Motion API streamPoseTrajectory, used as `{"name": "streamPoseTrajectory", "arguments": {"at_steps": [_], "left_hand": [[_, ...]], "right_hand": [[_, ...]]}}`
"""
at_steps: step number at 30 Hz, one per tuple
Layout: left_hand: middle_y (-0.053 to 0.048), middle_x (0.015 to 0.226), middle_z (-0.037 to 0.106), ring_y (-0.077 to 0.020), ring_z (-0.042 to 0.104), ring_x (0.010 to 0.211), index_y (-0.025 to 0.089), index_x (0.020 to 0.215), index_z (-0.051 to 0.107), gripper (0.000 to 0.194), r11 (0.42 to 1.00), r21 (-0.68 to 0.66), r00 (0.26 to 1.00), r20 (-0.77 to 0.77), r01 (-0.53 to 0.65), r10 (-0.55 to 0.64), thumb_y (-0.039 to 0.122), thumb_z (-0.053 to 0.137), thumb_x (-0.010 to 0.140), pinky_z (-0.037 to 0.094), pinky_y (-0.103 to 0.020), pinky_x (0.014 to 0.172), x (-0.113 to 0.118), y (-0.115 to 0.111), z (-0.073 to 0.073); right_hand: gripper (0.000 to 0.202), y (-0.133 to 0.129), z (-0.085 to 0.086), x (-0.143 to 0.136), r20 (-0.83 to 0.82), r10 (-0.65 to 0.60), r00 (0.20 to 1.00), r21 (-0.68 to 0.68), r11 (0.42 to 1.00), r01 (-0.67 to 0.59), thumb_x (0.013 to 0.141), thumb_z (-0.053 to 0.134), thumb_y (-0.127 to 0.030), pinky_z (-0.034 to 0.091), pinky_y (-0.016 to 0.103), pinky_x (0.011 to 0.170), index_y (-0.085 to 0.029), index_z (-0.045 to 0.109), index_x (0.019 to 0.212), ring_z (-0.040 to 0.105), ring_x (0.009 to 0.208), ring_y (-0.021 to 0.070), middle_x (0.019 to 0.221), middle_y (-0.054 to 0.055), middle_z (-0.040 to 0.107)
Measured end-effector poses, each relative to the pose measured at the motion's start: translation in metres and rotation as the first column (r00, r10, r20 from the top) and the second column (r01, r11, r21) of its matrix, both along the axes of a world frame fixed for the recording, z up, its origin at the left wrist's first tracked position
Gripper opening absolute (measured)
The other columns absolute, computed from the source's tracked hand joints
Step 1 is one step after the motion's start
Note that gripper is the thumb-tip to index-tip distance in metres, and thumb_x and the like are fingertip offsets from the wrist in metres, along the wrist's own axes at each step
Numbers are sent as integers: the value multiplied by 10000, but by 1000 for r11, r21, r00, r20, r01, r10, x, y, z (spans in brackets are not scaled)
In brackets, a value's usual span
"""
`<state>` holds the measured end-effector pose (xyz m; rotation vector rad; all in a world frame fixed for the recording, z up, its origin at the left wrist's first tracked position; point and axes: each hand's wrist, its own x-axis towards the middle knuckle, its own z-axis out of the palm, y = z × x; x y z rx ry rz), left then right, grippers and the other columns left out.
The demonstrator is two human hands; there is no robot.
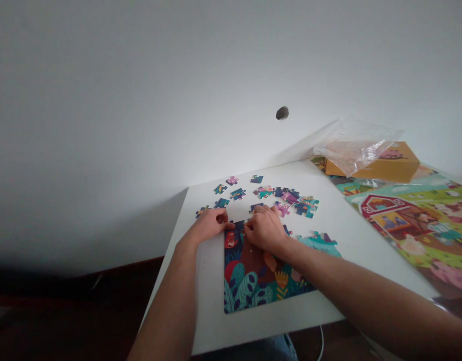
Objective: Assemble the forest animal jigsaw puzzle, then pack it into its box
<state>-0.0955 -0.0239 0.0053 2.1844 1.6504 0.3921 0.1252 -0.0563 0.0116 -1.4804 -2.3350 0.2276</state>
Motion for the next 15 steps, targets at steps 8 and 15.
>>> {"name": "streamPoseTrajectory", "arguments": {"at_steps": [8, 15], "left_hand": [[40, 606, 532, -130, 484, 583, 190, 694, 615, 288, 997, -72, 999, 28, -14, 16, 456, 723, 711, 330, -257, 554, 0, 1, 1], [58, 566, 483, -110, 433, 548, 191, 667, 602, 268, 998, -58, 999, 51, 1, 2, 427, 711, 732, 305, -245, 540, 1, -1, 0]], "right_hand": [[251, 22, 20, 29, 165, 91, 982, -180, 982, -60, 799, 560, -290, 448, 309, 690, -194, 787, 852, 695, 796, 250, 835, 120, 752], [203, 51, 25, 83, 141, 304, 942, -332, 911, -245, 772, 692, -407, 441, 231, 629, -314, 804, 914, 709, 794, 192, 834, 17, 777]]}}
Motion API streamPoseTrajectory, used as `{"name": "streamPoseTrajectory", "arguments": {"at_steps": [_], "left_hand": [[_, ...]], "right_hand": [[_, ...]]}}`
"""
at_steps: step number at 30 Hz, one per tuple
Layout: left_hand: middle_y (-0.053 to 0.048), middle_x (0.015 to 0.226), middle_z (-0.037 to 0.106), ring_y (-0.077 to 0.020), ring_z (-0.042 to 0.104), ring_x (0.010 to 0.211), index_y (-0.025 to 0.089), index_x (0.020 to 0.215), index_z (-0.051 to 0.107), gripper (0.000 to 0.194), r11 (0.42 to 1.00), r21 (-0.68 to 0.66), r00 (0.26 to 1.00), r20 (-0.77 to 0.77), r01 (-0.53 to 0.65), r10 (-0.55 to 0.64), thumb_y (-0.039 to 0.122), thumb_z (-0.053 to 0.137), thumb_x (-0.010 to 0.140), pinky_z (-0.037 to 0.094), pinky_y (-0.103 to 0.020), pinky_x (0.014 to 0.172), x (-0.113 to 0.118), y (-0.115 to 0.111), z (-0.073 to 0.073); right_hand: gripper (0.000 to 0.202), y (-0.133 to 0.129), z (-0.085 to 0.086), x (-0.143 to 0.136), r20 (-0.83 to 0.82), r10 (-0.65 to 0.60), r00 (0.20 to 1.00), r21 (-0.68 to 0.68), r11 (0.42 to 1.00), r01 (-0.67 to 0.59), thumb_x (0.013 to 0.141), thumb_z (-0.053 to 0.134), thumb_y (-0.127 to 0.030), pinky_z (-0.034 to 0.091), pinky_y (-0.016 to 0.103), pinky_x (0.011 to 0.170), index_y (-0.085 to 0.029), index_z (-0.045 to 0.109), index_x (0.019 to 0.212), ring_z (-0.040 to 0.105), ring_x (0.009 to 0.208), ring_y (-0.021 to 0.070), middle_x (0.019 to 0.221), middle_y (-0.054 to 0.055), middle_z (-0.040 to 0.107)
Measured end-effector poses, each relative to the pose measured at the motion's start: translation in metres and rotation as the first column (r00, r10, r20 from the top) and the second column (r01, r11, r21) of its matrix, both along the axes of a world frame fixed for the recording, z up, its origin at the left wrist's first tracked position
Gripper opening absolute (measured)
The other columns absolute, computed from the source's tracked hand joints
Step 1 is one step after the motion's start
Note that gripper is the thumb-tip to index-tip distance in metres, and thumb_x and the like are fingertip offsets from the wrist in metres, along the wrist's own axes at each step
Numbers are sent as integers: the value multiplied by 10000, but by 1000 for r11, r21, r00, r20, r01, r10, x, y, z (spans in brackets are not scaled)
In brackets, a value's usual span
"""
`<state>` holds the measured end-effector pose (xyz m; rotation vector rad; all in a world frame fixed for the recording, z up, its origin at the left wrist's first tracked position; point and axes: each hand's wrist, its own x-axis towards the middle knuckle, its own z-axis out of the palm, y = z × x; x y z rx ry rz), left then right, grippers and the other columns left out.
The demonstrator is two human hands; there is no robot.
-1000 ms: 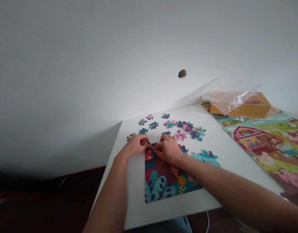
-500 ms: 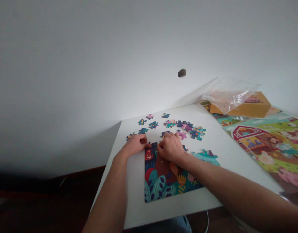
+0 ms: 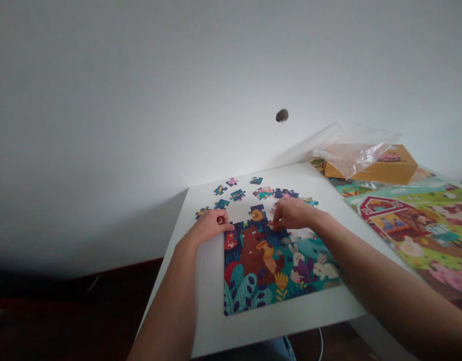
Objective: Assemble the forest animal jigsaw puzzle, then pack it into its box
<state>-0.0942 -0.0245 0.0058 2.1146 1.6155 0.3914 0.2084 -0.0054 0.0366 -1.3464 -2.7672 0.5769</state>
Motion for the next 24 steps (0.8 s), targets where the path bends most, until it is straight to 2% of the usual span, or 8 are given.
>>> {"name": "streamPoseTrajectory", "arguments": {"at_steps": [3, 6, 8, 11, 14, 17, 20, 24], "left_hand": [[60, 558, 469, -105, 422, 541, 188, 646, 580, 270, 999, 40, 1000, -13, 23, -23, 408, 703, 742, 302, -243, 543, 0, -1, 0], [45, 579, 484, -114, 440, 560, 191, 654, 570, 266, 983, 183, 999, -30, 17, -12, 402, 649, 794, 336, -248, 575, -3, 1, -1], [11, 652, 549, -144, 508, 644, 196, 691, 594, 249, 945, 323, 995, -64, -57, 82, 401, 601, 832, 389, -265, 647, -5, 3, -1], [-68, 860, 626, -242, 572, 886, 217, 833, 680, 226, 846, 470, 912, -176, -254, 371, 426, 593, 830, 435, -341, 809, -8, 6, -2], [-143, 1060, 612, -352, 538, 1050, 242, 1052, 706, 428, 770, 457, 742, -293, -446, 603, 560, 602, 785, 438, -443, 873, -11, 6, -3], [-201, 1156, 581, -404, 516, 1109, 191, 1147, 680, 659, 744, 372, 658, -351, -555, 666, 698, 562, 743, 441, -479, 883, -14, 4, -6], [-211, 1127, 597, -382, 541, 1109, 145, 1122, 682, 713, 770, 311, 683, -356, -558, 638, 730, 539, 739, 445, -440, 900, -18, 5, -10], [-190, 1074, 630, -331, 607, 1040, 134, 1124, 682, 680, 792, 307, 748, -275, -527, 604, 691, 571, 752, 467, -393, 889, -24, 8, -15]], "right_hand": [[199, 4, -2, 5, -15, 20, 1000, -25, 999, -20, 762, 712, -400, 424, 217, 608, -329, 800, 926, 707, 772, 170, 838, -5, 779], [186, 1, -3, -1, -20, 29, 999, 3, 1000, -29, 759, 709, -381, 410, 223, 585, -325, 802, 911, 713, 787, 178, 842, -1, 779], [193, -3, -4, -6, -20, 25, 999, 27, 999, -25, 773, 691, -394, 411, 233, 575, -322, 802, 914, 715, 783, 190, 835, 11, 779], [220, -8, -5, -13, -17, 10, 1000, 52, 999, -9, 784, 679, -413, 438, 239, 603, -321, 799, 944, 717, 822, 214, 858, 30, 779], [233, -13, -5, -18, -17, 5, 1000, 68, 998, -4, 777, 687, -405, 466, 243, 649, -320, 796, 965, 714, 890, 235, 905, 35, 778], [237, -15, -4, -21, -2, -9, 1000, 83, 997, 9, 781, 683, -404, 482, 253, 682, -314, 794, 971, 710, 905, 243, 923, 39, 776], [252, -16, -3, -22, 7, -6, 1000, 104, 995, 5, 769, 699, -409, 488, 263, 715, -317, 783, 989, 700, 927, 244, 947, 40, 769], [265, -16, -3, -21, 21, -19, 1000, 148, 989, 16, 756, 722, -447, 489, 282, 719, -296, 771, 968, 693, 908, 251, 926, 60, 758]]}}
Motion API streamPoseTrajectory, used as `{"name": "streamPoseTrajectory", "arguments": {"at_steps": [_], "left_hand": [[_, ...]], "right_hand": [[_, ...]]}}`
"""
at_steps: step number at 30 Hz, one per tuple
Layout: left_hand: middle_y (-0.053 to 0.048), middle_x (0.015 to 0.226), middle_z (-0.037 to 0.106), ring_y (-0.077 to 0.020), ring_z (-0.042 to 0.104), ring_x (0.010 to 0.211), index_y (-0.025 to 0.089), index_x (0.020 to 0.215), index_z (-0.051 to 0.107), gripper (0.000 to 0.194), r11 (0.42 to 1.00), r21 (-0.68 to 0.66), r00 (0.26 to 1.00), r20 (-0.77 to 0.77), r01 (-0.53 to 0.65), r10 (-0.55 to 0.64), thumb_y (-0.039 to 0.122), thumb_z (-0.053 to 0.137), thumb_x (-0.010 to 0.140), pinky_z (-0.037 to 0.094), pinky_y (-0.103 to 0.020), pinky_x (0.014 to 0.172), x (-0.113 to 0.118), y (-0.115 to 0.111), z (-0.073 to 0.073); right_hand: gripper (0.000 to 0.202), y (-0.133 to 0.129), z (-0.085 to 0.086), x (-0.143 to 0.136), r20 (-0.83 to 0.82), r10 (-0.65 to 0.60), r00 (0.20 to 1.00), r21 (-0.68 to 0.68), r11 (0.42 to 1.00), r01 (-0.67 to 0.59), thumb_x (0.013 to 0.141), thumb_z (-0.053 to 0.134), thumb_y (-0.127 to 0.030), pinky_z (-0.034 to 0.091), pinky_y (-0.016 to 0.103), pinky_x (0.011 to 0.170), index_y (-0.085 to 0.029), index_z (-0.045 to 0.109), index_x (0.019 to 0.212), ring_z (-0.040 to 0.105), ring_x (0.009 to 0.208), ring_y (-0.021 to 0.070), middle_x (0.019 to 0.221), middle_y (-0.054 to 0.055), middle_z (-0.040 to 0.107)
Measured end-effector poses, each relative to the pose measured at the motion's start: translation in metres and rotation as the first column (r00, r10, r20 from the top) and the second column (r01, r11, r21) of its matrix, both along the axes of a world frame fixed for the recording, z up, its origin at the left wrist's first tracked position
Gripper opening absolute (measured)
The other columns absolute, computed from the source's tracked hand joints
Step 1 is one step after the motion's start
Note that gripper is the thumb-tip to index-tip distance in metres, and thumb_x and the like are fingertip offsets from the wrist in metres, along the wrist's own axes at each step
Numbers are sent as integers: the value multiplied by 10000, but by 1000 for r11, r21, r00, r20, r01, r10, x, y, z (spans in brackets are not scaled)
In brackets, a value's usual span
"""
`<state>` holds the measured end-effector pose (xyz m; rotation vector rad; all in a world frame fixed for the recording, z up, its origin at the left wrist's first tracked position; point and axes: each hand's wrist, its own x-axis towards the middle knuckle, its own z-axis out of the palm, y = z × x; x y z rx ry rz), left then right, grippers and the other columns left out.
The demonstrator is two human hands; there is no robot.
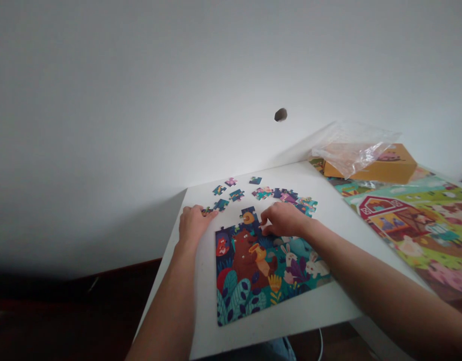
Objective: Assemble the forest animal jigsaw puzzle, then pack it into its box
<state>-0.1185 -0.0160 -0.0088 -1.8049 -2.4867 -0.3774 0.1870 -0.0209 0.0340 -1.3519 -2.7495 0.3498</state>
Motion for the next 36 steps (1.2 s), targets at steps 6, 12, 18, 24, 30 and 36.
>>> {"name": "streamPoseTrajectory", "arguments": {"at_steps": [6, 12, 18, 24, 30, 36], "left_hand": [[-151, 1053, 665, -275, 645, 960, 141, 1136, 687, 545, 996, 67, 995, 81, 56, -61, 545, 655, 772, 491, -353, 861, 2, 4, -3], [-127, 1057, 639, -247, 625, 963, 159, 1098, 710, 401, 979, 119, 980, 92, 164, -176, 434, 644, 814, 483, -341, 898, 20, 7, -1], [-100, 1108, 624, -240, 579, 1068, 189, 1146, 696, 401, 944, 149, 952, 51, 293, -303, 427, 620, 833, 432, -345, 1008, 23, 9, -9], [-133, 1113, 624, -292, 579, 1069, 196, 1149, 712, 467, 982, 102, 987, 5, 159, -161, 520, 611, 826, 442, -393, 980, 13, 11, -14], [-127, 1205, 585, -311, 540, 1113, 247, 1219, 683, 539, 970, 116, 977, -35, 215, -212, 590, 616, 808, 428, -426, 978, 25, 3, -3], [-76, 1519, 379, -388, 324, 1323, 352, 1253, 660, 709, 795, -9, 795, -24, 606, -606, 733, 693, 655, 325, -532, 1047, 52, -11, 6]], "right_hand": [[256, 0, 0, -1, 41, -41, 998, -11, 999, 41, 753, 725, -486, 480, 283, 658, -255, 768, 853, 699, 852, 262, 880, 79, 751], [266, -9, -7, -12, 29, -25, 999, -15, 1000, 26, 772, 707, -482, 476, 286, 673, -242, 765, 870, 696, 839, 257, 857, 94, 748], [329, 4, -3, 0, -55, -154, 987, -9, 988, 154, 834, 628, -548, 459, 294, 735, -260, 740, 946, 660, 879, 238, 909, 73, 727], [707, 23, -3, 29, -78, -486, 870, 163, 855, 492, 697, 734, -620, 390, 434, 912, -254, 601, 1287, 476, 1155, 356, 1260, 182, 528], [789, 32, -18, 28, -40, -567, 822, 89, 818, 569, 730, 617, -749, 330, 480, 929, -247, 560, 1335, 397, 1196, 384, 1307, 212, 431], [771, 42, -30, 28, -93, -572, 815, 74, 812, 579, 753, 534, -793, 305, 495, 961, -276, 572, 1324, 370, 1234, 381, 1322, 197, 434]]}}
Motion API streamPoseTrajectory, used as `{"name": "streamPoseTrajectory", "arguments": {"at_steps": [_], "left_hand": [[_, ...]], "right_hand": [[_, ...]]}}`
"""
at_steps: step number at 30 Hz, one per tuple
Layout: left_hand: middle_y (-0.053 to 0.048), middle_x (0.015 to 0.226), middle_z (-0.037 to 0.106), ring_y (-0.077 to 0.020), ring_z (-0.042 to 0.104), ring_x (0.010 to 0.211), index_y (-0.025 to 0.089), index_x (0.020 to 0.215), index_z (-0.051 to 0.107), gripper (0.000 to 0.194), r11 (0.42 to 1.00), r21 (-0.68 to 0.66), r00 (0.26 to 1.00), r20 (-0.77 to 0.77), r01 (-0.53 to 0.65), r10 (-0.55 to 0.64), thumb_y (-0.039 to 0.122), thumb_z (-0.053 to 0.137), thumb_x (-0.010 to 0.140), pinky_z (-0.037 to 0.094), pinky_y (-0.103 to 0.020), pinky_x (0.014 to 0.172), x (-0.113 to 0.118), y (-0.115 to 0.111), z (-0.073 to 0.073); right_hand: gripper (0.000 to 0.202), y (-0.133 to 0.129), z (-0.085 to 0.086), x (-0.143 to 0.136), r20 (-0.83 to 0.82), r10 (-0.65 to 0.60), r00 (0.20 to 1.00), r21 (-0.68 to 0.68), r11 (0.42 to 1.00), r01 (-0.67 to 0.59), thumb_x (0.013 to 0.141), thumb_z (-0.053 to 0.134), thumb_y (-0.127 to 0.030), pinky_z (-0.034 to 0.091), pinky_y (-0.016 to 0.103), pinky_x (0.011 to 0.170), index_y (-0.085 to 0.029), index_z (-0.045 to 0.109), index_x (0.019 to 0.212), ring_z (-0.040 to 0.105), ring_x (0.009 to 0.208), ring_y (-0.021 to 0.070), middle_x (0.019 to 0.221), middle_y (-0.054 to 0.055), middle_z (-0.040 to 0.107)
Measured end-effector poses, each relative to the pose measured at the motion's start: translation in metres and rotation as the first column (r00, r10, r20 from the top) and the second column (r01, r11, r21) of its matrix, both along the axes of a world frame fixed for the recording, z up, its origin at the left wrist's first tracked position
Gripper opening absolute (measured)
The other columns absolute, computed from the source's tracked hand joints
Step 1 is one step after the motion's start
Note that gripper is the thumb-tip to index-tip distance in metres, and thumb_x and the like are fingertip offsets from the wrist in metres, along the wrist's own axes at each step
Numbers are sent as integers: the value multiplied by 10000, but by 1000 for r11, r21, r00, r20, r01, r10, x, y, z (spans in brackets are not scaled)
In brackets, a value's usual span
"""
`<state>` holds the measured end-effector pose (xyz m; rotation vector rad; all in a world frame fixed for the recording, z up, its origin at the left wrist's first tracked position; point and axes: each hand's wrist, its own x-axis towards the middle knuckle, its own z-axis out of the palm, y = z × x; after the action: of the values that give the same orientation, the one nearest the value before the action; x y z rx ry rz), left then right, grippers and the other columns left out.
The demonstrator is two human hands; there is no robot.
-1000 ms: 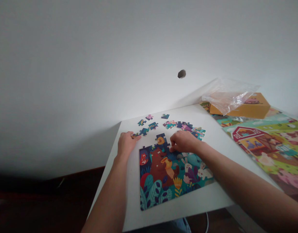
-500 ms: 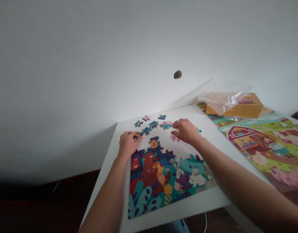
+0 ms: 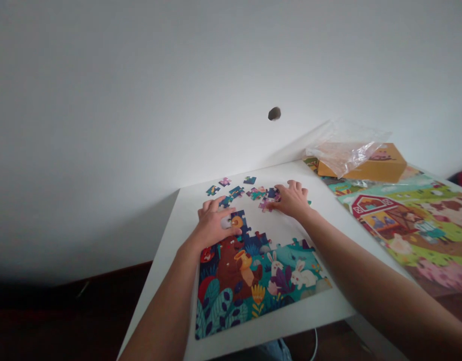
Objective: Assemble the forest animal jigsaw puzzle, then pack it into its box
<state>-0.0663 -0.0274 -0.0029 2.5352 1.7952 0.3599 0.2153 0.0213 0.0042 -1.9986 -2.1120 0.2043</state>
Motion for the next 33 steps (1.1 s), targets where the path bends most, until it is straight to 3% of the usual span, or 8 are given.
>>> {"name": "streamPoseTrajectory", "arguments": {"at_steps": [4, 9, 13, 17, 20, 24, 28, 33], "left_hand": [[-94, 1557, 331, -420, 282, 1344, 324, 1275, 650, 762, 995, -94, 999, 25, 43, -41, 708, 739, 623, 273, -573, 1065, 5, -2, 1], [-86, 1582, 304, -423, 270, 1370, 340, 1271, 650, 714, 991, -115, 997, 53, 62, -56, 668, 751, 645, 250, -596, 1080, 6, -2, 1], [-95, 1583, 300, -428, 259, 1384, 349, 1274, 648, 716, 988, -107, 992, 76, 108, -101, 684, 738, 647, 233, -606, 1091, 8, -1, 0], [-104, 1574, 314, -437, 235, 1396, 361, 1276, 644, 721, 989, -110, 994, 66, 96, -89, 713, 712, 650, 218, -616, 1090, 8, -1, 0], [-96, 1573, 313, -445, 221, 1401, 387, 1272, 642, 723, 990, -116, 996, 58, 76, -69, 736, 701, 641, 214, -614, 1091, 7, -1, 0], [-53, 1575, 308, -441, 207, 1406, 423, 1285, 619, 708, 991, -122, 998, 55, 48, -42, 735, 691, 653, 198, -602, 1109, 4, -1, 0], [-59, 1574, 300, -438, 181, 1420, 420, 1300, 607, 706, 990, -132, 998, 47, 45, -39, 737, 674, 672, 184, -593, 1115, 1, 0, -1], [-68, 1574, 295, -449, 166, 1426, 415, 1311, 598, 719, 990, -142, 999, 30, 23, -19, 750, 657, 678, 184, -608, 1112, 0, 0, 1]], "right_hand": [[827, 3, -9, 1, -11, -19, 1000, 13, 1000, 19, 746, 473, -836, 286, 502, 982, -262, 562, 1335, 380, 1232, 376, 1325, 194, 436], [805, 10, -19, -3, 34, 3, 999, 107, 994, -7, 843, 345, -795, 238, 502, 1025, -225, 503, 1388, 344, 1279, 368, 1347, 199, 426], [721, 19, -18, -7, 15, 28, 999, 124, 992, -30, 878, 388, -727, 258, 470, 1016, -199, 548, 1342, 377, 1246, 352, 1306, 194, 469], [474, 16, -13, 1, -149, 110, 983, 293, 954, -62, 1004, 298, -477, 297, 382, 967, -219, 638, 1212, 451, 1156, 266, 1248, 135, 541], [401, 3, -10, 11, -228, 106, 968, 427, 904, 2, 1003, 302, -290, 293, 358, 936, -204, 687, 1078, 482, 1082, 232, 1122, 107, 599], [322, -5, -8, 17, -198, 63, 978, 377, 926, 17, 928, 428, -240, 282, 390, 910, -243, 719, 1065, 492, 1039, 248, 1054, 95, 624], [354, 3, -6, 10, -100, 149, 984, 258, 959, -120, 939, 477, -419, 291, 428, 919, -303, 686, 1201, 456, 1116, 288, 1235, 94, 604], [281, 4, -10, -5, 15, 398, 917, 222, 893, -391, 908, 560, -508, 201, 515, 1015, -384, 727, 1096, 368, 1256, 315, 1415, 3, 529]]}}
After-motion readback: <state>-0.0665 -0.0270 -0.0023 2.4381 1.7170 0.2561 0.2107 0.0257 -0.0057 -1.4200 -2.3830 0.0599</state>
